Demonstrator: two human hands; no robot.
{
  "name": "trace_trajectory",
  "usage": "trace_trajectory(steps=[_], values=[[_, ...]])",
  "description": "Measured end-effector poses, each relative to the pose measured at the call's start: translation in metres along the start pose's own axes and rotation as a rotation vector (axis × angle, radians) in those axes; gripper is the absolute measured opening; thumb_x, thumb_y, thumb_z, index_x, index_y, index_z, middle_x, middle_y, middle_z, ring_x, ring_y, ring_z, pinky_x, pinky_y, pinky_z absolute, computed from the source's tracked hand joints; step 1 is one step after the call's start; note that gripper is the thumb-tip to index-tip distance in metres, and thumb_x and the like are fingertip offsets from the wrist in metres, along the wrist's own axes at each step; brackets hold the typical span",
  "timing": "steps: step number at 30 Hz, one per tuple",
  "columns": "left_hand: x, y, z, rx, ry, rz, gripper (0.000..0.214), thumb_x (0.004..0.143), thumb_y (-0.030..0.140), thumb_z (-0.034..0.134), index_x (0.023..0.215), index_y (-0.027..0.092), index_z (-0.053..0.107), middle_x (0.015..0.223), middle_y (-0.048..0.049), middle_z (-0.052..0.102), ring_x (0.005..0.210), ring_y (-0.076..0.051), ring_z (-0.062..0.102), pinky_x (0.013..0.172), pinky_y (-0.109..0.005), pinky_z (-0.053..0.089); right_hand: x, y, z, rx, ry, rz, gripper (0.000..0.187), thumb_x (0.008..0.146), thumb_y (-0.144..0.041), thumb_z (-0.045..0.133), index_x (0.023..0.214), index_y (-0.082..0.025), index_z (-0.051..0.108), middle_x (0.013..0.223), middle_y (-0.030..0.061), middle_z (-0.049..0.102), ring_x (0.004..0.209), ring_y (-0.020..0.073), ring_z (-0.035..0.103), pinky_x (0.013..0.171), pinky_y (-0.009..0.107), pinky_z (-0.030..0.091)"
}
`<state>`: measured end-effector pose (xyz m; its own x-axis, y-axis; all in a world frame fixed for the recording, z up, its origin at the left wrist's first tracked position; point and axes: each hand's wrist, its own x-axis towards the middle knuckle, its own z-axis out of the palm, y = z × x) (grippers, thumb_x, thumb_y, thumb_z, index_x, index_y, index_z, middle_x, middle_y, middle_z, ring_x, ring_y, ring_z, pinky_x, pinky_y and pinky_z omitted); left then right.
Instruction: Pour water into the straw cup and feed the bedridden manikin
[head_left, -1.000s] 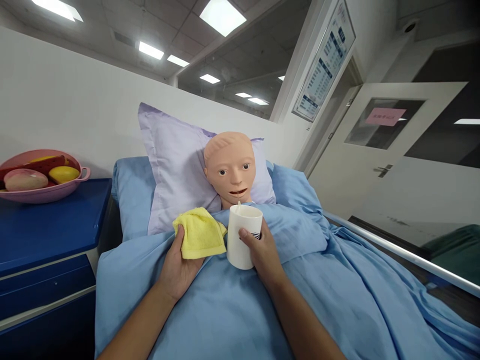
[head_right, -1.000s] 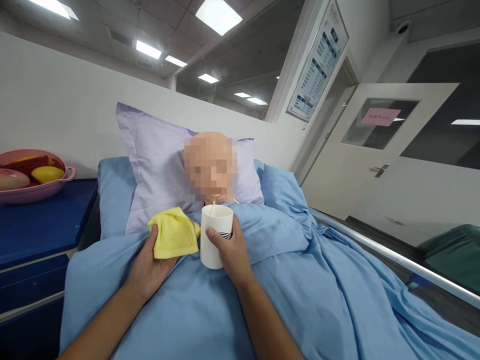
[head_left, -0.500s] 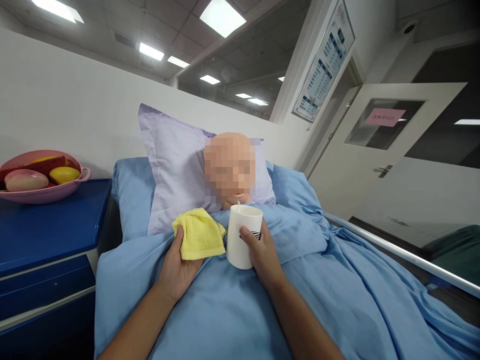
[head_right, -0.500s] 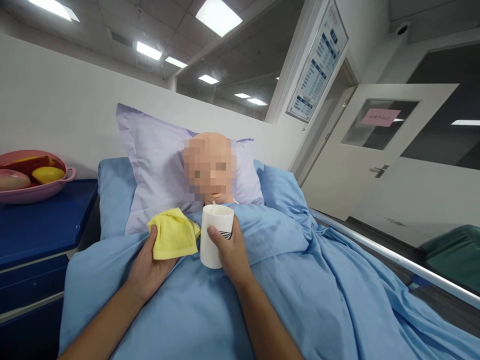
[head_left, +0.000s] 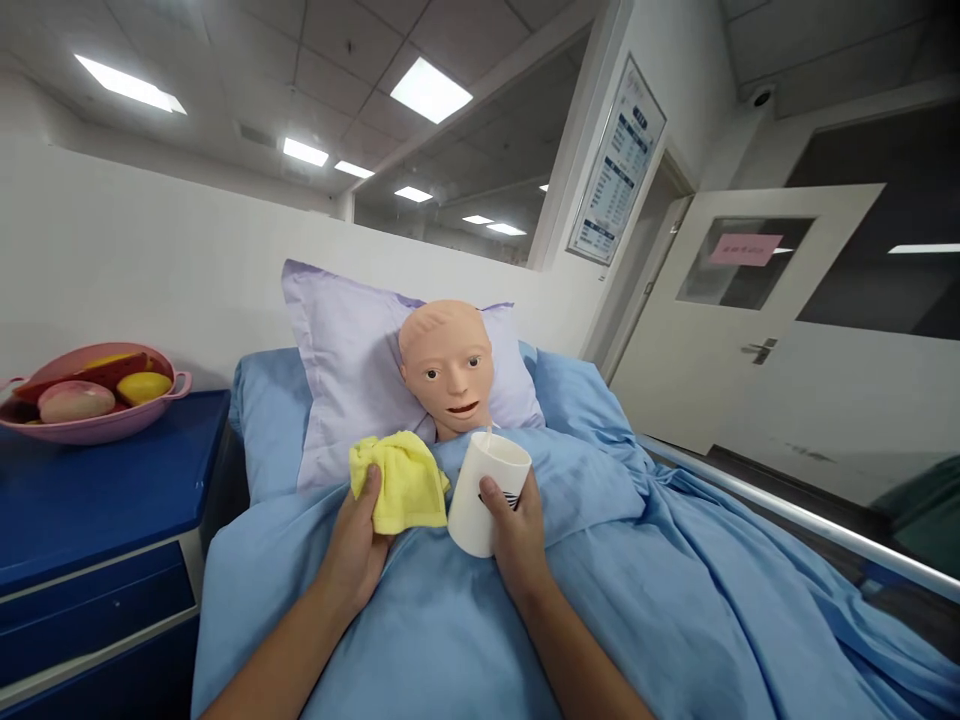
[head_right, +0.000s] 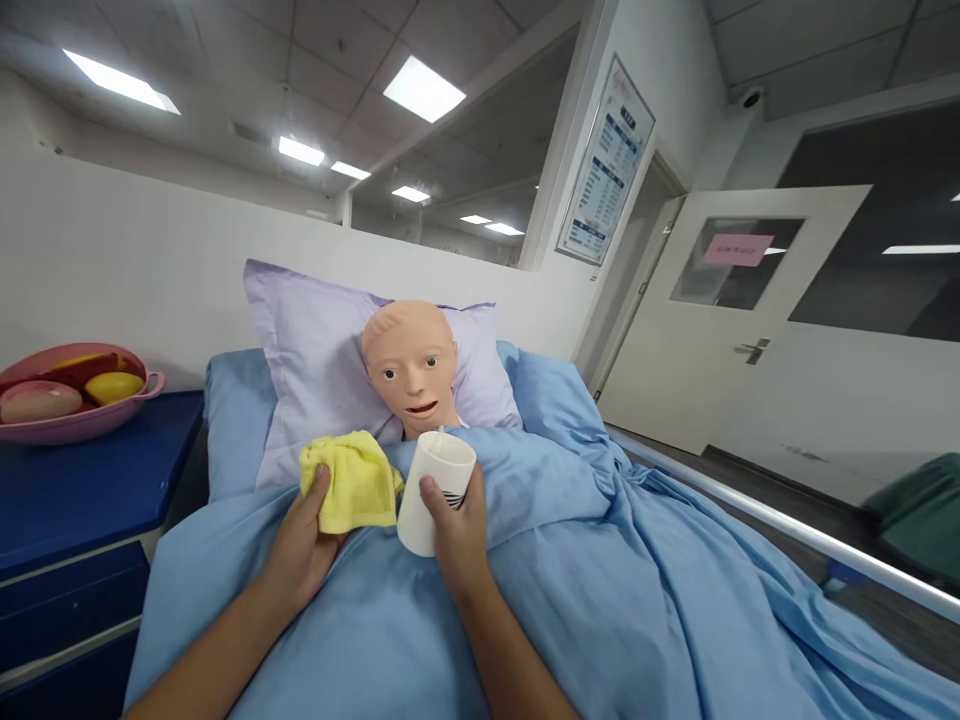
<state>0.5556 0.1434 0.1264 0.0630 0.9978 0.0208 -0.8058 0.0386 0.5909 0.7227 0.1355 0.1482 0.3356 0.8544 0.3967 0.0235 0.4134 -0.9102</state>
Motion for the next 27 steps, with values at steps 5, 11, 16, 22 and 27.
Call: trace_trajectory(steps=[5, 11, 16, 22, 27], values=[[0.003, 0.007, 0.03, 0.133, -0.054, 0.335, 0.052, 0.074, 0.007, 0.069, 0.121, 0.029, 0.06, 0.123, 0.0024, 0.066, 0.132, -0.019, 0.046, 0.11, -0.028, 0.037, -0.001, 0.0, -0.005, -0.008, 0.143, -0.053, 0.052, 0.071, -0.052, 0.07, 0.111, -0.022, 0.055, 0.096, 0.0044, 0.065, 0.083, 0.0219, 0.062, 0.07, 0.034, 0.053], [0.028, 0.014, 0.091, 0.484, -0.51, 0.509, 0.024, 0.074, 0.007, 0.066, 0.091, 0.024, 0.071, 0.138, -0.0055, 0.054, 0.142, -0.024, 0.029, 0.118, -0.046, 0.021, 0.002, -0.002, -0.006, 0.119, 0.164, -0.004, 0.057, 0.072, -0.053, 0.07, 0.118, -0.023, 0.052, 0.098, 0.0037, 0.063, 0.08, 0.0201, 0.061, 0.067, 0.033, 0.053], [0.057, 0.006, 0.112, 0.685, -0.654, 0.561, 0.025, 0.077, 0.009, 0.064, 0.097, 0.022, 0.071, 0.131, -0.01, 0.06, 0.14, -0.021, 0.034, 0.12, -0.045, 0.007, 0.007, 0.002, -0.007, 0.252, 0.223, 0.05, 0.055, 0.077, -0.052, 0.066, 0.122, -0.026, 0.049, 0.093, 0.0013, 0.062, 0.071, 0.0164, 0.06, 0.062, 0.031, 0.054], [0.081, -0.007, 0.085, 1.187, -0.74, 0.954, 0.028, 0.089, 0.016, 0.05, 0.113, 0.017, 0.064, 0.133, -0.0119, 0.058, 0.133, -0.024, 0.044, 0.118, -0.053, 0.022, 0.01, 0.005, -0.008, 0.261, 0.262, 0.049, 0.054, 0.075, -0.053, 0.067, 0.118, -0.024, 0.053, 0.089, 0.0009, 0.064, 0.068, 0.0156, 0.06, 0.061, 0.03, 0.054], [0.088, -0.011, 0.058, 1.706, -0.687, 1.629, 0.03, 0.091, 0.012, 0.048, 0.119, 0.015, 0.059, 0.127, -0.0112, 0.063, 0.124, -0.022, 0.054, 0.11, -0.043, 0.043, 0.012, 0.009, -0.008, 0.274, 0.28, 0.046, 0.056, 0.073, -0.054, 0.069, 0.118, -0.024, 0.055, 0.088, 0.0, 0.065, 0.067, 0.0145, 0.06, 0.06, 0.029, 0.054]])
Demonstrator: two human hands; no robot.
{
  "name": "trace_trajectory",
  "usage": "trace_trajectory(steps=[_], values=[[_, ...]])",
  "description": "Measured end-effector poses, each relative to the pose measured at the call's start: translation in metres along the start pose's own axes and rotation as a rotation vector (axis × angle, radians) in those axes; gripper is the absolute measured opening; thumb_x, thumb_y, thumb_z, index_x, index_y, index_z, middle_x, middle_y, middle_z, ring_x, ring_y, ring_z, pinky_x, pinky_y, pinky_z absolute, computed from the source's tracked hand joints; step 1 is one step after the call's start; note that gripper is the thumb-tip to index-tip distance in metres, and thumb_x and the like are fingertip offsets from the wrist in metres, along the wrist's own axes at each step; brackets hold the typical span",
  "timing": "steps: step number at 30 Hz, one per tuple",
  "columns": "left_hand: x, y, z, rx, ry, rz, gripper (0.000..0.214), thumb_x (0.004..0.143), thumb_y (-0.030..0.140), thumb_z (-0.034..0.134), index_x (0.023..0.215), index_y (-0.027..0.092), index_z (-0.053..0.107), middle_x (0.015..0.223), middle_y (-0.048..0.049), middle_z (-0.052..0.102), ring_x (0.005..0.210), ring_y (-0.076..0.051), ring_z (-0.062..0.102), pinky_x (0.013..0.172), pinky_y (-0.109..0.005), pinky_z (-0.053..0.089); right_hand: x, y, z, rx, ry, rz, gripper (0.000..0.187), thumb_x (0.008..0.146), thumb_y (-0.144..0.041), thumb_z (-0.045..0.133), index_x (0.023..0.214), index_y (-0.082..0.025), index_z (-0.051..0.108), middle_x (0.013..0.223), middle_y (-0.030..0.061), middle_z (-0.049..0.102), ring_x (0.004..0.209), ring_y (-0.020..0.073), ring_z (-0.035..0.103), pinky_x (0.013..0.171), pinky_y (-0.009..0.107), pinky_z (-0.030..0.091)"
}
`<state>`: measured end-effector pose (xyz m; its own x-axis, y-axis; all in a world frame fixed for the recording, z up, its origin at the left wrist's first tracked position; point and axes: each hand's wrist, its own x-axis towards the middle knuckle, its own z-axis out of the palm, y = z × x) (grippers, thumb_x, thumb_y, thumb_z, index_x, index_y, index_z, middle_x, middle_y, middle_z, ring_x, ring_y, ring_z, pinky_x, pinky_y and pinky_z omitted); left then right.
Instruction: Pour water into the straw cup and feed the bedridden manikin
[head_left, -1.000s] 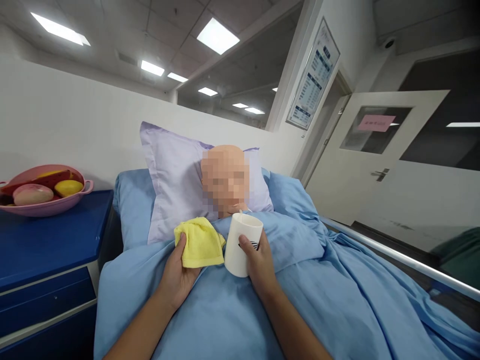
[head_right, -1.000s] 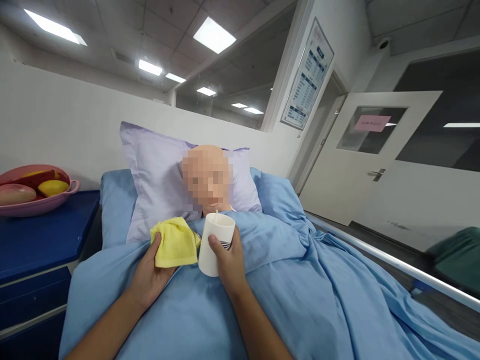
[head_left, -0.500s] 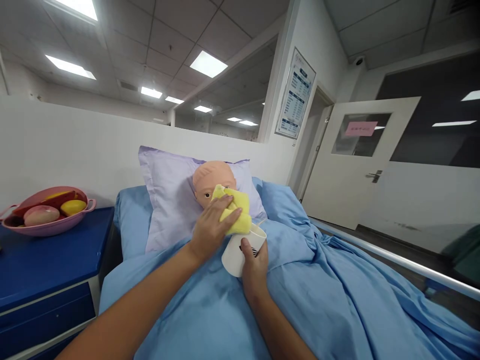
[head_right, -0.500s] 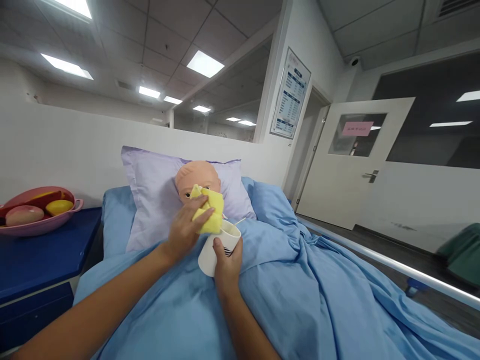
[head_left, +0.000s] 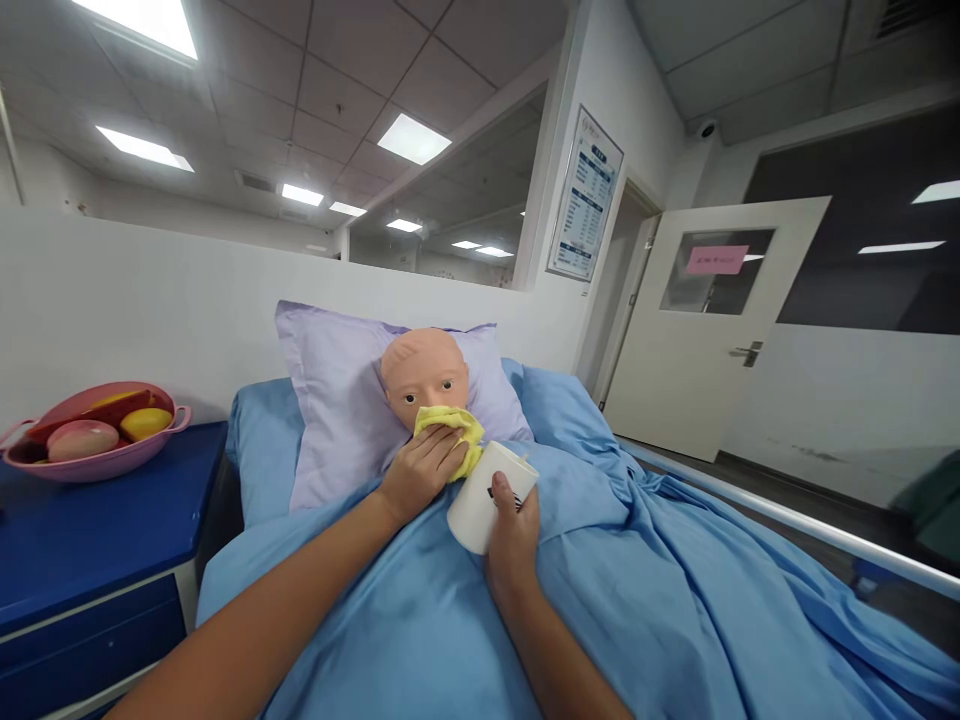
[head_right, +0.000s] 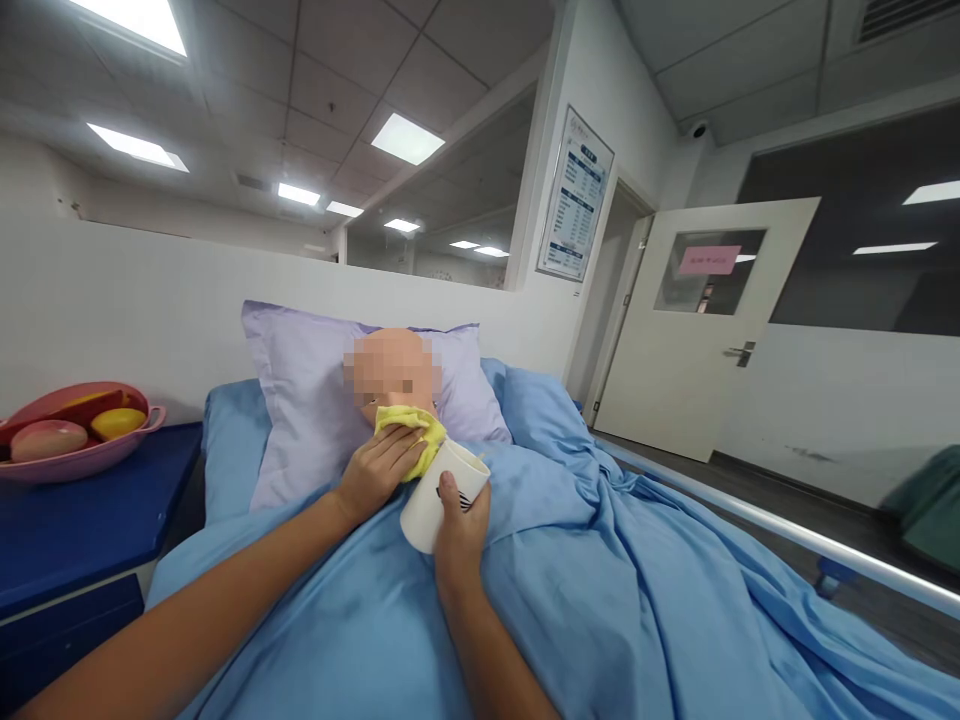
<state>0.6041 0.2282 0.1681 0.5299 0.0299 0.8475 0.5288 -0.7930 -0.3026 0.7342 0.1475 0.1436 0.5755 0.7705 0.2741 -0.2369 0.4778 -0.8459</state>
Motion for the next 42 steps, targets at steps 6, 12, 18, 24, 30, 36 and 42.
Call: trace_trajectory(steps=[6, 12, 18, 24, 30, 36, 42], values=[[-0.001, -0.003, -0.018, 0.071, 0.025, 0.148, 0.029, 0.091, 0.012, 0.049, 0.118, 0.014, 0.056, 0.118, -0.0106, 0.067, 0.121, -0.019, 0.057, 0.106, -0.039, 0.048, 0.0, 0.0, 0.0, 0.011, -0.019, 0.014, 0.056, 0.073, -0.054, 0.07, 0.118, -0.025, 0.054, 0.091, 0.0004, 0.065, 0.067, 0.0142, 0.061, 0.065, 0.031, 0.055], [0.037, -0.001, -0.016, 0.057, 0.093, 0.15, 0.025, 0.092, 0.012, 0.045, 0.115, 0.013, 0.056, 0.126, -0.015, 0.062, 0.131, -0.022, 0.047, 0.106, -0.044, 0.048, 0.002, 0.001, -0.001, 0.039, -0.012, 0.017, 0.051, 0.075, -0.054, 0.068, 0.114, -0.024, 0.055, 0.088, 0.0005, 0.064, 0.068, 0.0158, 0.062, 0.06, 0.029, 0.054], [0.024, 0.002, -0.001, 0.132, -0.003, 0.132, 0.019, 0.093, 0.016, 0.046, 0.105, 0.012, 0.06, 0.1, -0.0097, 0.07, 0.101, -0.02, 0.065, 0.093, -0.037, 0.055, 0.001, -0.002, 0.0, 0.031, -0.003, 0.041, 0.054, 0.074, -0.055, 0.069, 0.116, -0.026, 0.054, 0.087, -0.0007, 0.062, 0.065, 0.014, 0.059, 0.058, 0.029, 0.054], [0.005, 0.004, -0.007, 0.099, -0.011, 0.108, 0.02, 0.092, 0.017, 0.048, 0.107, 0.013, 0.06, 0.099, -0.0086, 0.069, 0.098, -0.019, 0.063, 0.093, -0.036, 0.053, -0.001, -0.006, 0.002, -0.007, 0.007, 0.029, 0.055, 0.072, -0.057, 0.069, 0.115, -0.024, 0.055, 0.085, -0.0008, 0.063, 0.064, 0.0138, 0.058, 0.057, 0.028, 0.053], [0.003, 0.003, -0.023, 0.015, -0.06, 0.091, 0.021, 0.093, 0.016, 0.044, 0.107, 0.015, 0.06, 0.097, -0.0078, 0.069, 0.1, -0.018, 0.064, 0.089, -0.035, 0.055, 0.001, -0.001, 0.002, 0.006, -0.008, 0.04, 0.058, 0.071, -0.056, 0.071, 0.116, -0.025, 0.054, 0.089, 0.0005, 0.065, 0.067, 0.0154, 0.061, 0.061, 0.031, 0.055], [0.033, 0.0, -0.025, -0.022, 0.079, 0.148, 0.026, 0.093, 0.011, 0.042, 0.116, 0.013, 0.055, 0.121, -0.0114, 0.065, 0.127, -0.021, 0.051, 0.103, -0.042, 0.049, 0.001, -0.003, 0.002, 0.002, -0.028, 0.002, 0.052, 0.073, -0.054, 0.069, 0.113, -0.024, 0.056, 0.091, 0.001, 0.066, 0.068, 0.0147, 0.061, 0.061, 0.029, 0.053], [0.023, 0.0, -0.009, 0.086, -0.028, 0.109, 0.02, 0.094, 0.017, 0.044, 0.107, 0.013, 0.058, 0.101, -0.0084, 0.069, 0.102, -0.019, 0.063, 0.091, -0.037, 0.054, 0.0, -0.006, 0.003, -0.027, 0.004, 0.029, 0.056, 0.07, -0.057, 0.07, 0.113, -0.022, 0.055, 0.086, -0.0001, 0.064, 0.063, 0.0141, 0.059, 0.055, 0.027, 0.05]])
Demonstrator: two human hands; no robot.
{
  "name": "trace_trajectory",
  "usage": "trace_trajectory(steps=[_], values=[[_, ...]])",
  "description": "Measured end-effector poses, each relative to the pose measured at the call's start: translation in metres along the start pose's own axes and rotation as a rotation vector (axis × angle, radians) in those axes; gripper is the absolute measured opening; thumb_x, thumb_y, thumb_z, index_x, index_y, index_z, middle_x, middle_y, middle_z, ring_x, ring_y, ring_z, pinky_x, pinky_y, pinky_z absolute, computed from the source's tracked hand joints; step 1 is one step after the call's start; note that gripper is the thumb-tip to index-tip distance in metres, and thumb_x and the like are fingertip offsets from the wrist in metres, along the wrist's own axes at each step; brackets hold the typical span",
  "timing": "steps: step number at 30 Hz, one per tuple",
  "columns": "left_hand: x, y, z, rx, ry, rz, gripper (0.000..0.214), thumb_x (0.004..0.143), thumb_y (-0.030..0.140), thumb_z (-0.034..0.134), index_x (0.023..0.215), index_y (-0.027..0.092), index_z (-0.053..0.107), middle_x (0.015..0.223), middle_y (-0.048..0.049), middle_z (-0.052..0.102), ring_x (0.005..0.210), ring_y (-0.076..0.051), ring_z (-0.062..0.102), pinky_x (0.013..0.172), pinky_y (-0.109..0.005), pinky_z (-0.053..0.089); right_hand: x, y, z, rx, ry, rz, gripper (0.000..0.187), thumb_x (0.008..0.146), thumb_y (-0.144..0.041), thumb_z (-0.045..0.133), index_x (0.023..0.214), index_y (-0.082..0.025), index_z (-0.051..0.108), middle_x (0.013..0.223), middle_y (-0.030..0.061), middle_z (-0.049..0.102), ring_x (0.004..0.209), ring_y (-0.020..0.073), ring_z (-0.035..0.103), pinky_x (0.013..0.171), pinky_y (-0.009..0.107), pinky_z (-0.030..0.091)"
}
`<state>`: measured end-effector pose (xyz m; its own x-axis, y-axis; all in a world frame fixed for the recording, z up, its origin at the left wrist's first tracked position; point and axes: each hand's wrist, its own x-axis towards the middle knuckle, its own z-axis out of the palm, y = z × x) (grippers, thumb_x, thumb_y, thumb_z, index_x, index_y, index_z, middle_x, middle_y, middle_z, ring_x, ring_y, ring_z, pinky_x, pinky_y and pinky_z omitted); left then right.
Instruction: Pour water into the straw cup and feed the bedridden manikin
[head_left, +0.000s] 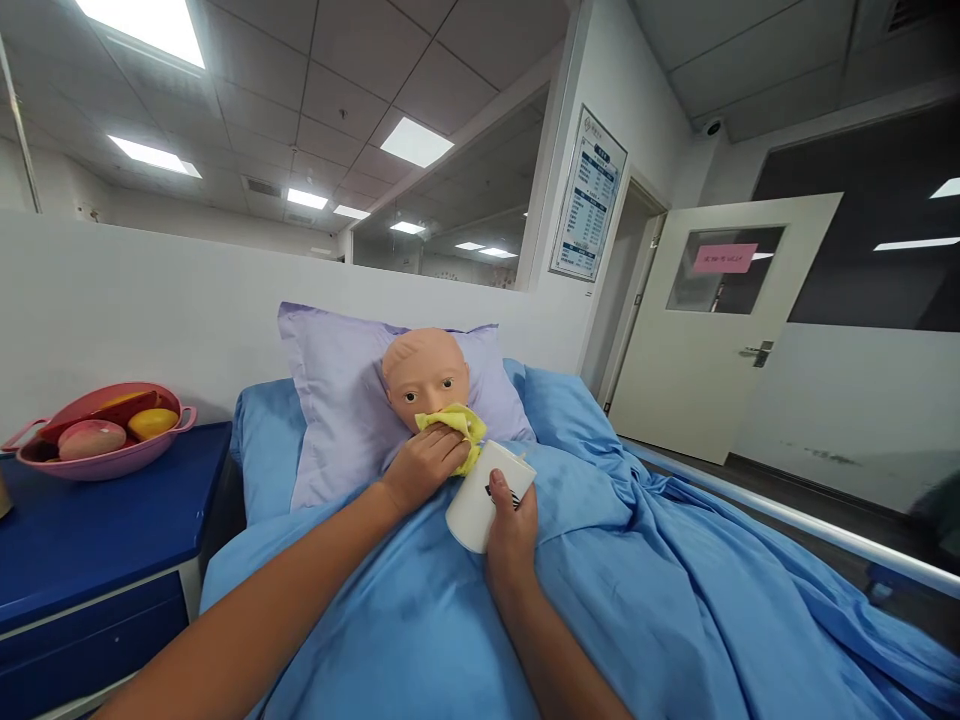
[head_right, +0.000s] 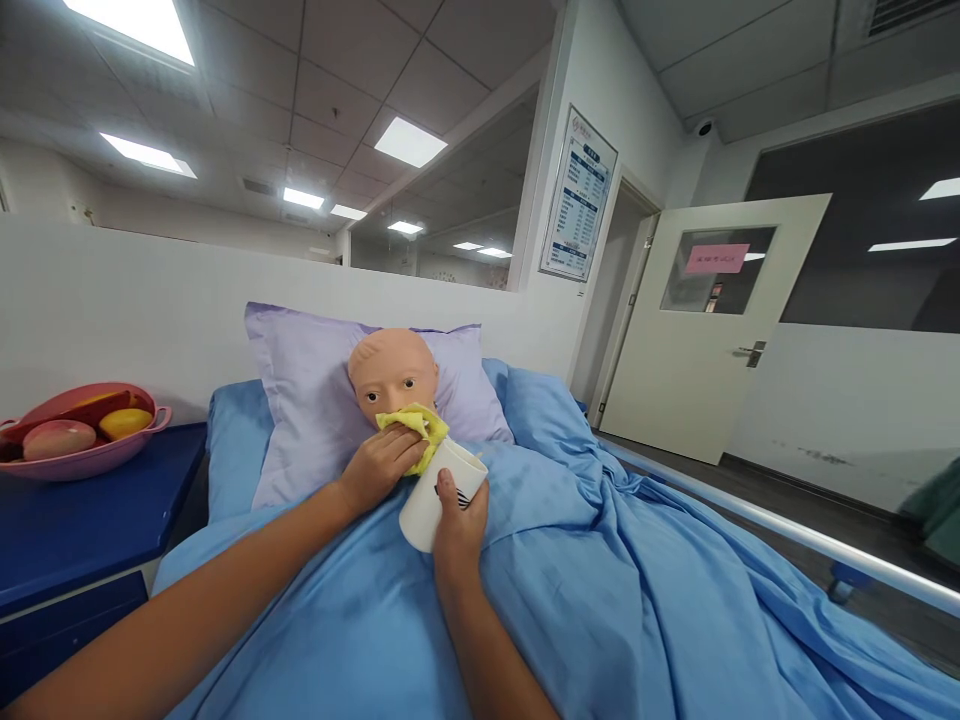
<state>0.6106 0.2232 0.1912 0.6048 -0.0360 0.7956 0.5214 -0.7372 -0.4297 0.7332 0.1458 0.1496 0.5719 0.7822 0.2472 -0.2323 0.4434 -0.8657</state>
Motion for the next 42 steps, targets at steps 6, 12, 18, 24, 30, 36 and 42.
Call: trace_trajectory(steps=[6, 12, 18, 24, 30, 36, 42], values=[[-0.022, 0.005, 0.0, -0.011, -0.019, -0.053, 0.021, 0.093, 0.017, 0.044, 0.108, 0.014, 0.059, 0.096, -0.0075, 0.069, 0.093, -0.018, 0.063, 0.087, -0.035, 0.053, -0.002, -0.001, 0.001, -0.015, -0.044, -0.034, 0.054, 0.07, -0.055, 0.071, 0.11, -0.023, 0.056, 0.089, 0.0004, 0.066, 0.067, 0.0149, 0.06, 0.058, 0.027, 0.05], [-0.033, 0.007, -0.008, -0.325, -0.125, -0.281, 0.031, 0.088, 0.007, 0.039, 0.108, 0.016, 0.06, 0.099, -0.0074, 0.069, 0.096, -0.018, 0.062, 0.083, -0.034, 0.054, -0.003, -0.001, 0.0, -0.078, -0.098, -0.042, 0.055, 0.069, -0.054, 0.073, 0.11, -0.022, 0.056, 0.091, 0.0013, 0.066, 0.07, 0.0166, 0.061, 0.062, 0.03, 0.051], [-0.048, 0.026, -0.058, -0.681, -0.036, -0.842, 0.028, 0.084, 0.016, 0.053, 0.111, 0.02, 0.059, 0.107, -0.0046, 0.07, 0.096, -0.019, 0.066, 0.084, -0.036, 0.056, -0.006, -0.002, 0.001, -0.135, -0.217, -0.05, 0.052, 0.067, -0.051, 0.074, 0.106, -0.021, 0.058, 0.087, 0.0015, 0.067, 0.072, 0.0183, 0.061, 0.064, 0.031, 0.05], [-0.083, 0.068, -0.082, -1.099, 0.203, -1.405, 0.037, 0.092, 0.039, 0.049, 0.126, 0.025, 0.044, 0.115, -0.0092, 0.068, 0.091, -0.02, 0.07, 0.072, -0.034, 0.06, -0.012, 0.0, 0.002, -0.182, -0.375, -0.096, 0.049, 0.07, -0.046, 0.074, 0.109, -0.021, 0.058, 0.092, 0.0018, 0.068, 0.081, 0.0195, 0.062, 0.072, 0.032, 0.051], [-0.106, 0.065, -0.053, -0.576, 0.099, -1.285, 0.056, 0.087, 0.041, 0.057, 0.135, 0.023, 0.037, 0.128, -0.0145, 0.059, 0.113, -0.026, 0.062, 0.089, -0.044, 0.057, -0.012, 0.001, 0.001, -0.212, -0.461, -0.045, 0.048, 0.075, -0.047, 0.07, 0.114, -0.022, 0.056, 0.093, 0.0013, 0.067, 0.081, 0.0193, 0.062, 0.072, 0.032, 0.051], [-0.106, 0.044, -0.048, -0.302, -0.107, -1.01, 0.05, 0.089, 0.042, 0.051, 0.135, 0.024, 0.041, 0.138, -0.0098, 0.048, 0.131, -0.025, 0.044, 0.111, -0.051, 0.038, -0.011, -0.002, 0.003, -0.192, -0.532, -0.032, 0.045, 0.073, -0.045, 0.072, 0.11, -0.022, 0.058, 0.089, -0.0002, 0.067, 0.08, 0.018, 0.061, 0.069, 0.029, 0.05], [-0.108, 0.052, -0.065, -0.226, -0.07, -1.023, 0.046, 0.089, 0.042, 0.049, 0.131, 0.023, 0.046, 0.135, -0.0084, 0.051, 0.128, -0.025, 0.047, 0.109, -0.051, 0.041, -0.009, -0.001, 0.004, -0.111, -0.528, 0.012, 0.044, 0.073, -0.044, 0.073, 0.109, -0.023, 0.058, 0.087, -0.0017, 0.065, 0.075, 0.0148, 0.059, 0.068, 0.027, 0.049]])
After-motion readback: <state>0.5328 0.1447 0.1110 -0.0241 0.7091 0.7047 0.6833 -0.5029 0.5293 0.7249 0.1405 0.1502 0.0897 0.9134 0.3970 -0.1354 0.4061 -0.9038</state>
